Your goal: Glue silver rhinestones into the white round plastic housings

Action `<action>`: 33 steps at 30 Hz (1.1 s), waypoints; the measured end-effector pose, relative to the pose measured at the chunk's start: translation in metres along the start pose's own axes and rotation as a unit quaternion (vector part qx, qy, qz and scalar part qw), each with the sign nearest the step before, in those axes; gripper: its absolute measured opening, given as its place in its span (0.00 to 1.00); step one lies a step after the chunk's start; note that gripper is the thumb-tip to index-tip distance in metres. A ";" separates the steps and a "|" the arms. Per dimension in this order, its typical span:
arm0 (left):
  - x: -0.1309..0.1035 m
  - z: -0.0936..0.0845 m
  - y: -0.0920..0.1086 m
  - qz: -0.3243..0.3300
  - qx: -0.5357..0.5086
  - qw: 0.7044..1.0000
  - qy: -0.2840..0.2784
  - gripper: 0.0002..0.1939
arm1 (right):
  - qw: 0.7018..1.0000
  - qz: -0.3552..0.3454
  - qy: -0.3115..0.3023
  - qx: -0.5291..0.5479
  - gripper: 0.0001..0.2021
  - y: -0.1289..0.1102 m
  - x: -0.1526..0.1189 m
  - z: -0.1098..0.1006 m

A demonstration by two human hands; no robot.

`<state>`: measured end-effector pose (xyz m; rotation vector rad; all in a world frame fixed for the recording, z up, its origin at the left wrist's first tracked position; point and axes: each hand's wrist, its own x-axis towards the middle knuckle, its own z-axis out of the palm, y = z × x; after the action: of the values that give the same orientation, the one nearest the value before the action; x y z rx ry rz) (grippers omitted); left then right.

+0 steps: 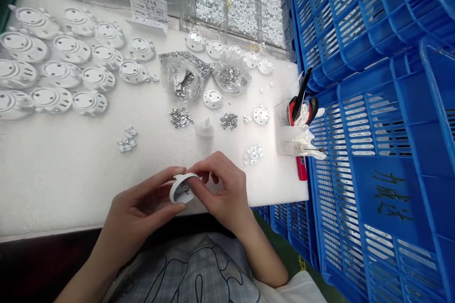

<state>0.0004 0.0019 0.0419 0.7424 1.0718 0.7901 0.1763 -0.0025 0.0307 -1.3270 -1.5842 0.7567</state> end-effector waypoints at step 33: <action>0.003 -0.007 -0.024 0.193 0.089 0.977 -0.016 0.09 | 0.976 -0.179 0.093 -0.086 0.10 0.013 -0.006 0.014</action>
<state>-0.0010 -0.0064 0.0185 1.1336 0.9899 1.0164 0.1692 -0.0035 0.0122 -1.1489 -1.7006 0.2712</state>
